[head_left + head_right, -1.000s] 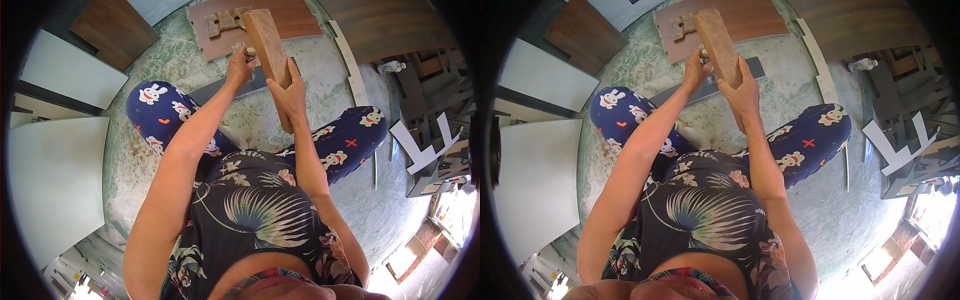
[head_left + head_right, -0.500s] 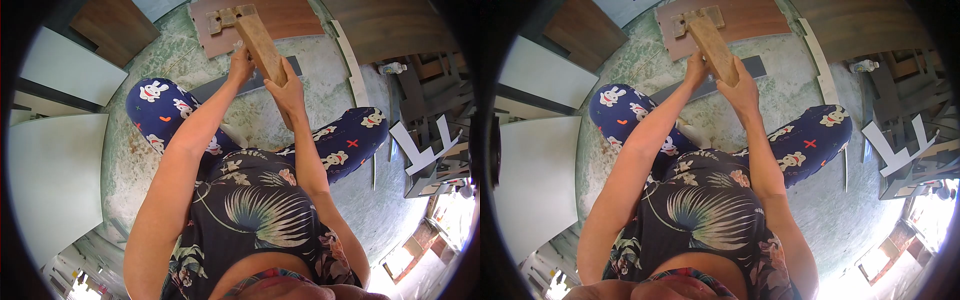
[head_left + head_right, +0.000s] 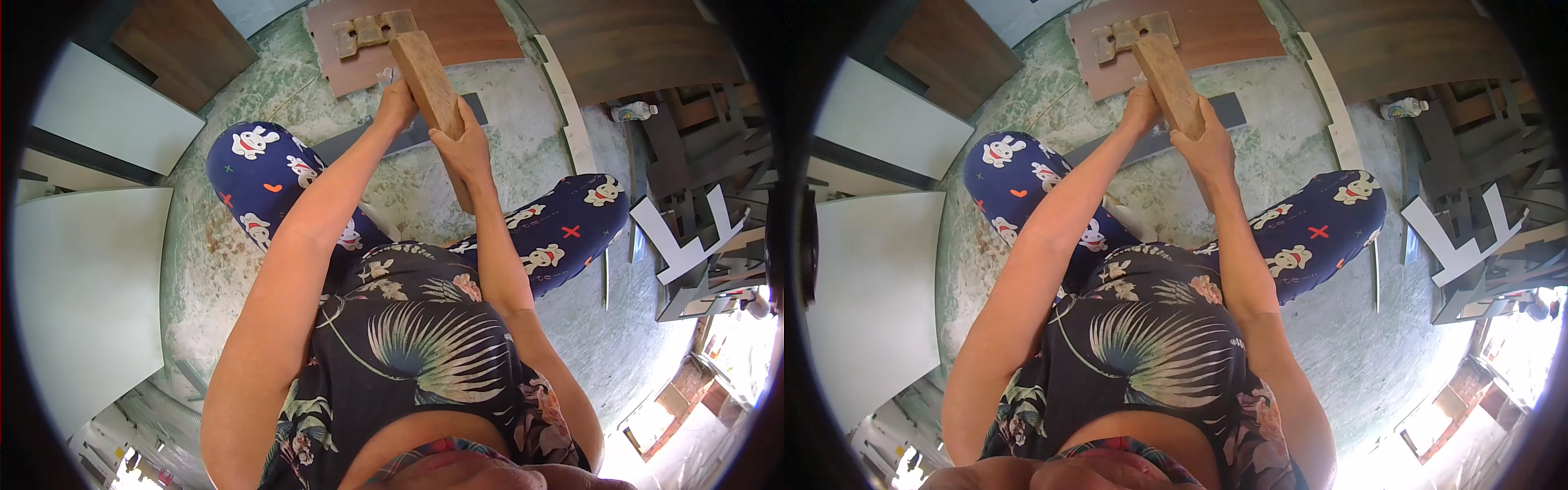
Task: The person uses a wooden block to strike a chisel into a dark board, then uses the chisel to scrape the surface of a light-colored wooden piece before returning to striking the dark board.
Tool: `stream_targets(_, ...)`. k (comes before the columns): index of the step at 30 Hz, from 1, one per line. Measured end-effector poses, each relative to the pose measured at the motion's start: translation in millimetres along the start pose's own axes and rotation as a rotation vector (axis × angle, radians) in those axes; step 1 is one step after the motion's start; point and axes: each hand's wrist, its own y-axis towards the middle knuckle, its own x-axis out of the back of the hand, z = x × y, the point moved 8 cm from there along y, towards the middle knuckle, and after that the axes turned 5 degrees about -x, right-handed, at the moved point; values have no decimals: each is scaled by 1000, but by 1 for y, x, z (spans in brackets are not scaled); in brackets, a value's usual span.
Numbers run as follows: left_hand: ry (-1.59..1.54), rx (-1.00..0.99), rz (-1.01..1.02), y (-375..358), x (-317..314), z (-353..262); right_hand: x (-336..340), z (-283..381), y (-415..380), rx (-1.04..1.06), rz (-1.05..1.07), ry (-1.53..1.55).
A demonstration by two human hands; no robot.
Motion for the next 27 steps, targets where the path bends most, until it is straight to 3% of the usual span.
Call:
stream_targets(3, 233, 0, 175, 4, -8, -2, 6, -1, -3, 15, -19, 72)
stream_targets(6, 209, -37, 272, -3, -8, -17, 13, -2, -5, 77, -94, 160)
stream_targets(9, 118, 47, 219, 0, -2, -3, 25, 13, -5, 73, -103, 217)
stream_targets(15, 192, -108, -13, -2, 14, -5, 30, 12, -5, 164, -181, 122)
stream_targets(16, 187, -77, 41, -2, 10, -4, 29, 13, -5, 225, -175, 85)
stream_targets(18, 51, 111, 97, -6, 7, 11, 14, -14, 4, 113, -88, 166)
stream_targets(19, 184, -101, -19, 3, 5, 26, 8, -21, 10, 115, -33, 207)
stream_targets(20, 279, -153, -63, -3, 17, 2, 4, -25, 14, 168, -35, 156)
stream_targets(21, 258, -146, -247, -12, 32, -10, -7, -46, 25, 78, 18, 167)
stream_targets(22, 250, -168, -302, -23, 47, -34, -20, -68, 36, 41, 77, 305)
stream_targets(24, 193, -62, -249, -46, 77, -84, -44, -77, 35, -176, 171, 540)
stream_targets(26, 187, -124, -295, -58, 104, -128, -55, -67, 25, -282, 242, 714)
stream_targets(27, 190, -125, -321, -61, 121, -145, -63, -101, 37, -371, 278, 715)
